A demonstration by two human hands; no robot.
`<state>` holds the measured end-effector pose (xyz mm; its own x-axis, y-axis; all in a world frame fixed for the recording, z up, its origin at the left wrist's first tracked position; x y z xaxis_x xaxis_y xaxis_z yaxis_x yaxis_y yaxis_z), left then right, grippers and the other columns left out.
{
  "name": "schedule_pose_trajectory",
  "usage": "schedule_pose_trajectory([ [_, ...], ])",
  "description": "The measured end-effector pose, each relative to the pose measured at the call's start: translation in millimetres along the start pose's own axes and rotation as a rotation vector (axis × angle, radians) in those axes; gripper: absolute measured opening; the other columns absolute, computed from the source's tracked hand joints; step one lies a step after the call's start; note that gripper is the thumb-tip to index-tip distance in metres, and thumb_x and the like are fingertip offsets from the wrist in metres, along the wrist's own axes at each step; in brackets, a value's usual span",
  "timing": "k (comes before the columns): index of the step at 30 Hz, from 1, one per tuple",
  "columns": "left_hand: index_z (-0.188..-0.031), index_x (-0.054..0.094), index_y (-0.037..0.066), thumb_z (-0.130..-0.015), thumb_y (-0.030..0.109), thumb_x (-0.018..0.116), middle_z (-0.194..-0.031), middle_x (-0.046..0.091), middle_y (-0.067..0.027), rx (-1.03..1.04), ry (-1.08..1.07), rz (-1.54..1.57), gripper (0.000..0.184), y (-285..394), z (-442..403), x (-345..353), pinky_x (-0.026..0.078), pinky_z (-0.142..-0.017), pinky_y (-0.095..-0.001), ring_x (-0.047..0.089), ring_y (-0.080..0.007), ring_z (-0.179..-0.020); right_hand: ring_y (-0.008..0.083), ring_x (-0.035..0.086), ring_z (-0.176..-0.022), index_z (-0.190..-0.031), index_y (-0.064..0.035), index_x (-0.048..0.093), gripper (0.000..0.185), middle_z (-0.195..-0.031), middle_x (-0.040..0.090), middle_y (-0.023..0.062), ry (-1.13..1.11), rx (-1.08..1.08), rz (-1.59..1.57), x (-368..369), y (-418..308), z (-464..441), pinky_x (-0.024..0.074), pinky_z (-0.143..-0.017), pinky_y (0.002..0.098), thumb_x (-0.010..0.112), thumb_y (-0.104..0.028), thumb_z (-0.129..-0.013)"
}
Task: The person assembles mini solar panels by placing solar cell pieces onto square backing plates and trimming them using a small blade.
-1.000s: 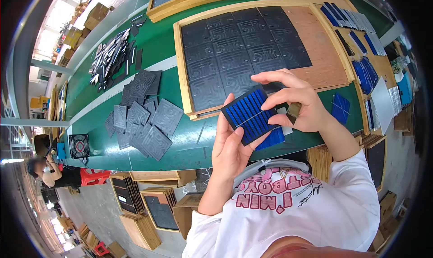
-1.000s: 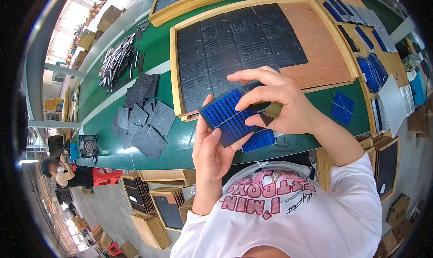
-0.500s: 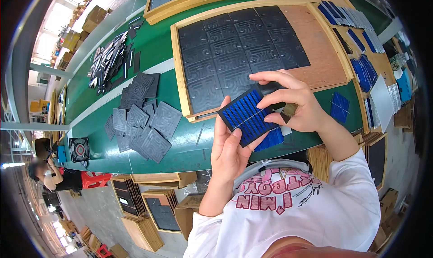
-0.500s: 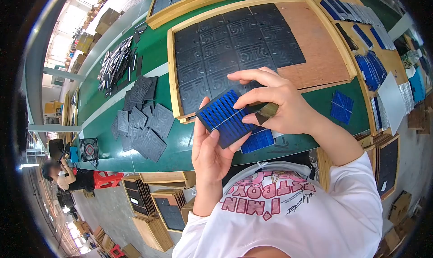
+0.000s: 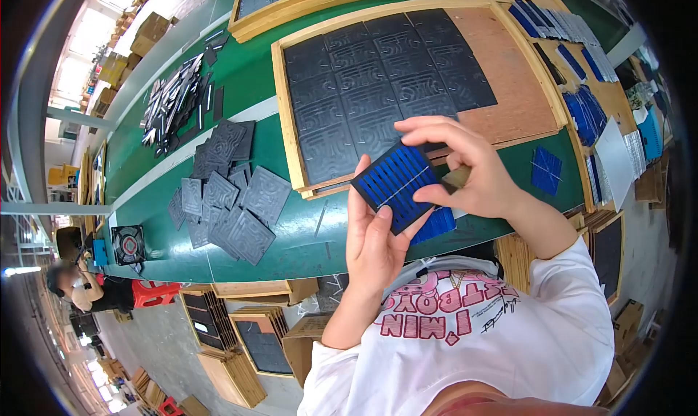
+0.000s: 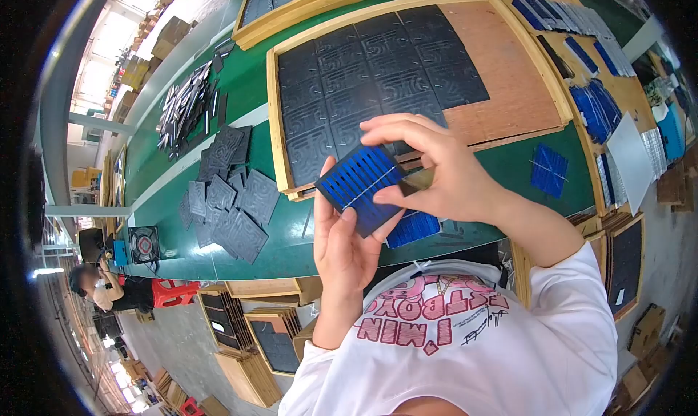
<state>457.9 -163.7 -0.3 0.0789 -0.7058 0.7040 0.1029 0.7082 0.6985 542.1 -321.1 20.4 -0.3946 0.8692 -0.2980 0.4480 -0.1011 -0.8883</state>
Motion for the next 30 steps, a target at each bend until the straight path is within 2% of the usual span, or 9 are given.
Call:
schedule_pose_trajectory([
  [2, -0.158, 0.012, 0.015, -0.098, 0.004, 0.038, -0.148, 0.04, -0.0179, -0.019, 0.003, -0.056, 0.067, -5.1, 1.3, 2.3, 0.049, -0.106, -0.0535, 0.05, -0.0327, -0.133, 0.0229, 0.06, -0.115, -0.128, -0.0062, 0.058, 0.061, -0.132, 0.059, 0.0104, 0.006, 0.057, -0.019, 7.8, -0.2, 0.2, 0.0499, -0.096, 0.0371, 0.086, -0.016, -0.075],
  [5, -0.158, 0.012, 0.015, -0.098, 0.003, 0.038, -0.148, 0.039, -0.0169, 0.001, -0.023, -0.103, 0.067, -11.7, 2.2, 4.2, 0.049, -0.106, -0.0534, 0.048, -0.0321, -0.134, 0.0213, 0.06, -0.114, -0.131, -0.0061, 0.055, 0.065, -0.126, 0.061, 0.0087, 0.018, 0.085, -0.029, 12.2, 2.0, 0.2, 0.0489, -0.095, 0.0344, 0.085, -0.014, -0.074],
  [13, -0.157, 0.016, 0.011, -0.098, 0.005, 0.042, -0.148, 0.04, -0.0206, 0.04, -0.05, -0.023, 0.064, -4.9, 2.1, 3.5, 0.049, -0.105, -0.0571, 0.049, -0.0391, -0.133, 0.0116, 0.056, -0.099, -0.124, -0.007, 0.06, 0.056, -0.118, 0.066, 0.0052, 0.016, 0.194, -0.103, -11.8, 9.5, -1.5, 0.0473, -0.086, 0.0271, 0.084, -0.011, -0.073],
  [18, -0.157, 0.017, 0.011, -0.098, 0.007, 0.047, -0.147, 0.041, -0.0203, 0.043, -0.041, 0.009, 0.067, -3.8, 1.1, -1.0, 0.049, -0.103, -0.0594, 0.05, -0.0414, -0.132, 0.0065, 0.063, -0.083, -0.121, -0.0005, 0.061, 0.039, -0.091, 0.072, 0.004, 0.007, 0.34, -0.36, -15.4, 10.3, 2.7, 0.0492, -0.076, 0.0216, 0.075, -0.002, -0.084],
  [21, -0.155, 0.02, 0.008, -0.095, 0.001, 0.053, -0.144, 0.042, -0.0196, 0.069, -0.018, 0.076, 0.068, -2.1, -0.1, 0.4, 0.054, -0.099, -0.0498, 0.054, -0.0375, -0.127, 0.006, 0.064, -0.08, -0.121, 0.0011, 0.061, 0.037, -0.083, 0.072, 0.0035, 0.051, 0.34, -0.37, -15.0, 7.5, 2.3, 0.0495, -0.075, 0.0212, 0.073, 0.0, -0.086],
  [24, -0.141, 0.037, 0.003, -0.093, -0.008, 0.058, -0.132, 0.051, -0.0168, 0.515, 0.014, -0.486, 0.053, -8.1, -6.1, -23.9, 0.055, -0.092, -0.0359, 0.061, -0.0236, -0.114, 0.0059, 0.064, -0.081, -0.122, 0.0009, 0.061, 0.037, -0.084, 0.072, 0.0035, 0.084, 0.328, -0.341, -19.2, 5.0, 3.3, 0.0495, -0.075, 0.0213, 0.073, 0.0, -0.086],
  [27, -0.117, 0.053, -0.002, -0.089, -0.013, 0.064, -0.105, 0.062, -0.0109, 0.433, 0.034, -0.634, 0.033, 0.6, 0.9, -40.7, 0.054, -0.076, -0.0247, 0.066, -0.0136, -0.091, 0.0057, 0.064, -0.081, -0.122, 0.0007, 0.061, 0.038, -0.083, 0.071, 0.0029, 0.092, 0.273, -0.295, -18.9, 7.8, 4.4, 0.0493, -0.075, 0.0211, 0.073, 0.001, -0.086],
  [28, -0.103, 0.057, -0.005, -0.092, -0.01, 0.062, -0.089, 0.064, -0.0057, 0.433, 0.14, -0.624, 0.013, -1.7, 2.4, -36.3, 0.051, -0.068, -0.0192, 0.065, -0.0096, -0.078, 0.0057, 0.064, -0.08, -0.123, 0.0006, 0.061, 0.039, -0.083, 0.071, 0.0027, 0.085, 0.248, -0.284, -17.4, 9.1, 4.8, 0.0492, -0.075, 0.021, 0.073, 0.002, -0.086],
  [30, -0.103, 0.056, -0.005, -0.093, -0.009, 0.061, -0.09, 0.065, -0.0062, 0.393, 0.137, -0.61, 0.011, -2.2, 2.4, -35.0, 0.052, -0.069, -0.0207, 0.065, -0.0097, -0.079, 0.0055, 0.064, -0.08, -0.122, 0.0004, 0.061, 0.038, -0.082, 0.071, 0.0023, 0.075, 0.226, -0.278, -14.4, 8.6, 5.6, 0.0491, -0.075, 0.0209, 0.072, 0.003, -0.086],
])
Point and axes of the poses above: each hand's wrist, its own z-axis away from the middle knuckle, its own x-axis out of the palm, y = z × x, the point moved 2 cm from there along -z, towards the middle knuckle
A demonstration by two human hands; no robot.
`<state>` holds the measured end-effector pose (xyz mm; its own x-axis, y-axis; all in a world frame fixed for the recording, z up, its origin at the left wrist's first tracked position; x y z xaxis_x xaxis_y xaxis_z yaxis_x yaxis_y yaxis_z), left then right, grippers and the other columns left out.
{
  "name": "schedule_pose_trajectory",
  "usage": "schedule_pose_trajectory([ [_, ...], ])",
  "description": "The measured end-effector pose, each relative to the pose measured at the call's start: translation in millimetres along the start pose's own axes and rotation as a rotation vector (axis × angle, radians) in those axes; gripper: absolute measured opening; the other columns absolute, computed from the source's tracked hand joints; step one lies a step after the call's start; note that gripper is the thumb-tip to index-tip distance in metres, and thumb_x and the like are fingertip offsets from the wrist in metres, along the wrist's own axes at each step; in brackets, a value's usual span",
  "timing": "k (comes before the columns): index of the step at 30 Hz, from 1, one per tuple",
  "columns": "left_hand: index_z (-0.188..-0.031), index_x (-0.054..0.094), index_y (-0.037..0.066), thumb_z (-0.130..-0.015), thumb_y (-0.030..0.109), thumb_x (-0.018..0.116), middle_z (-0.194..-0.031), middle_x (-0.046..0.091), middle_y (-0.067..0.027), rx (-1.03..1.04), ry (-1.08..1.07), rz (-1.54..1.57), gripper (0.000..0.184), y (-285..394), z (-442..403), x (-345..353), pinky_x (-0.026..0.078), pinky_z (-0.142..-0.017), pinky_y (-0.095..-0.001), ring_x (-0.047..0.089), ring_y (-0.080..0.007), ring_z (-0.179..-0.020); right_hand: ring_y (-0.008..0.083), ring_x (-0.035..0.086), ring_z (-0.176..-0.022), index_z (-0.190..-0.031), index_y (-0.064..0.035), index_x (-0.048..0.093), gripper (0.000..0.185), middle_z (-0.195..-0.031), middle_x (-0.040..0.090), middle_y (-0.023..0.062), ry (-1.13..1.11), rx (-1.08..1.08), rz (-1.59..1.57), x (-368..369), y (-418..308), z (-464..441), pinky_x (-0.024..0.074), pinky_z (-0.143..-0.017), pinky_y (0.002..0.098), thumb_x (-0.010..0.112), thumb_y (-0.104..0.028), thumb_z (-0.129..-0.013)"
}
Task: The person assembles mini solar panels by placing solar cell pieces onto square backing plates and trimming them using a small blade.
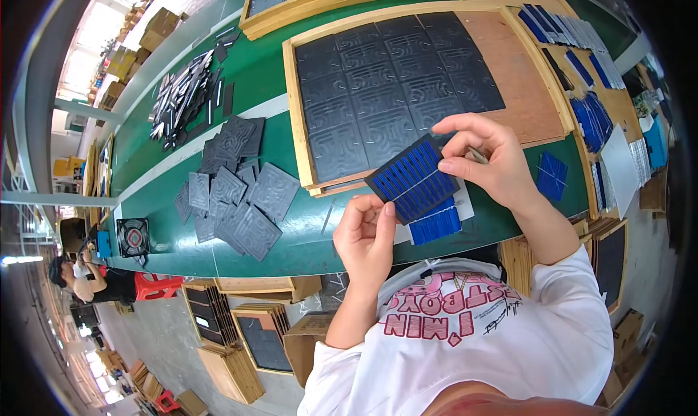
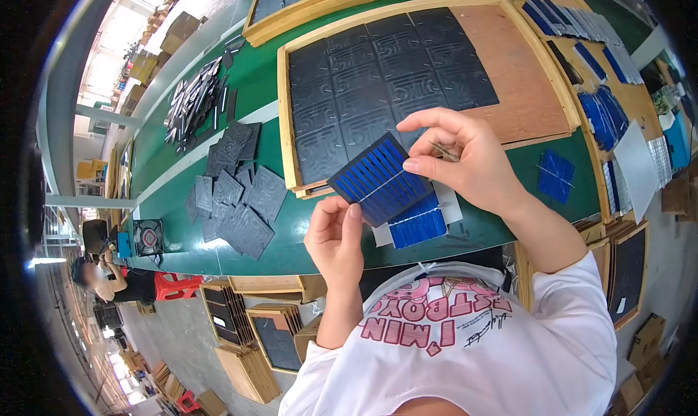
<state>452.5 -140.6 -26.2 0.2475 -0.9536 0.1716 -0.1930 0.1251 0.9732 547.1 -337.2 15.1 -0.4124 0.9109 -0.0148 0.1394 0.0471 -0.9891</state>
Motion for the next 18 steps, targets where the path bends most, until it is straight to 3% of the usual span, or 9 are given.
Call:
schedule_pose_trajectory([
  [2, -0.103, 0.056, -0.004, -0.095, -0.006, 0.06, -0.092, 0.065, -0.0064, -0.047, -0.024, 0.066, 0.009, -1.3, -0.2, -0.3, 0.053, -0.07, -0.0227, 0.065, -0.0104, -0.08, 0.0051, 0.063, -0.079, -0.122, 0.0002, 0.062, 0.037, -0.081, 0.071, 0.0018, 0.0, 0.002, -0.009, 2.0, -1.5, 1.0, 0.0491, -0.075, 0.0211, 0.07, 0.005, -0.086],
  [5, -0.103, 0.058, -0.002, -0.098, 0.0, 0.058, -0.093, 0.066, -0.0064, -0.189, -0.07, 0.35, 0.005, -4.0, -0.8, 0.3, 0.055, -0.07, -0.0268, 0.066, -0.0128, -0.079, 0.011, 0.066, -0.096, -0.134, -0.001, 0.054, 0.06, -0.105, 0.071, 0.0082, -0.163, 0.034, -0.045, -6.8, 1.3, 2.7, 0.049, -0.075, 0.0208, 0.081, -0.004, -0.081],
  [9, -0.102, 0.059, 0.002, -0.101, 0.007, 0.057, -0.096, 0.067, -0.0074, -0.474, -0.206, 0.807, 0.006, -8.7, 4.9, 6.6, 0.057, -0.07, -0.0316, 0.068, -0.0174, -0.08, 0.021, 0.054, -0.127, -0.148, -0.0031, 0.035, 0.106, -0.14, 0.053, 0.0147, -0.348, -0.093, -0.36, 17.4, -10.3, 7.8, 0.0506, -0.088, 0.0265, 0.096, -0.022, -0.063],
  [11, -0.117, 0.057, 0.001, -0.099, 0.008, 0.06, -0.107, 0.066, -0.0104, -0.441, -0.329, 0.906, 0.019, -15.7, 8.0, 13.4, 0.057, -0.075, -0.0317, 0.067, -0.0186, -0.088, 0.0238, 0.049, -0.133, -0.15, -0.004, 0.031, 0.116, -0.147, 0.047, 0.0156, -0.403, -0.16, -0.225, 17.5, 4.1, 10.6, 0.0483, -0.097, 0.0308, 0.098, -0.027, -0.058],
  [12, -0.123, 0.054, 0.001, -0.097, 0.007, 0.063, -0.112, 0.065, -0.0116, -0.379, -0.328, 0.764, 0.029, -13.0, 6.8, 11.2, 0.056, -0.076, -0.0321, 0.066, -0.0192, -0.092, 0.0245, 0.048, -0.135, -0.15, -0.0044, 0.032, 0.117, -0.147, 0.046, 0.0157, -0.412, -0.198, -0.171, 16.8, 6.8, 10.7, 0.0465, -0.103, 0.0334, 0.099, -0.028, -0.057],
  [14, -0.136, 0.048, 0.002, -0.092, 0.006, 0.069, -0.122, 0.062, -0.014, -0.266, -0.329, 0.486, 0.049, -0.3, 1.7, 3.7, 0.055, -0.079, -0.0331, 0.064, -0.0204, -0.099, 0.0239, 0.05, -0.131, -0.149, -0.0047, 0.035, 0.113, -0.144, 0.048, 0.0149, -0.325, -0.219, -0.063, 0.6, 2.0, 12.3, 0.047, -0.101, 0.0324, 0.099, -0.027, -0.058],
  [15, -0.148, 0.036, 0.004, -0.081, 0.005, 0.08, -0.134, 0.056, -0.0152, -0.133, -0.312, 0.168, 0.08, 3.1, -3.9, -16.3, 0.054, -0.084, -0.0336, 0.061, -0.0214, -0.107, 0.0236, 0.051, -0.13, -0.148, -0.0048, 0.037, 0.111, -0.142, 0.049, 0.0145, -0.276, -0.225, -0.01, -9.5, -3.2, 13.6, 0.0473, -0.1, 0.0319, 0.098, -0.026, -0.058],
  [16, -0.145, 0.042, 0.006, -0.072, 0.006, 0.085, -0.135, 0.057, -0.0157, 0.034, -0.163, -0.264, 0.085, 12.8, -9.1, -34.8, 0.054, -0.082, -0.0338, 0.062, -0.0231, -0.107, 0.0198, 0.052, -0.125, -0.145, -0.0069, 0.044, 0.103, -0.138, 0.05, 0.0101, -0.217, -0.256, 0.192, -21.2, -15.3, 9.4, 0.0481, -0.096, 0.0304, 0.097, -0.022, -0.058],
  [18, -0.143, 0.045, 0.005, -0.066, 0.002, 0.084, -0.137, 0.056, -0.0117, 0.227, -0.052, -0.949, 0.087, 36.7, -18.7, -81.6, 0.05, -0.087, -0.036, 0.059, -0.0243, -0.112, 0.0236, 0.051, -0.125, -0.145, -0.0111, 0.046, 0.101, -0.137, 0.05, 0.0089, -0.127, -0.244, 0.617, -55.0, -20.3, 8.8, 0.0472, -0.095, 0.0336, 0.092, -0.015, -0.055],
])
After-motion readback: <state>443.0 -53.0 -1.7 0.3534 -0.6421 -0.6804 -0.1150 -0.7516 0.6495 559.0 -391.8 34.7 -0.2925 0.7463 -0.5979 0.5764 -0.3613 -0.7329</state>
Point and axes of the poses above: each hand's wrist, its own z-axis away from the middle knuckle, its own x-axis out of the palm, y = z × x, the point moved 2 cm from there along -z, towards the middle knuckle
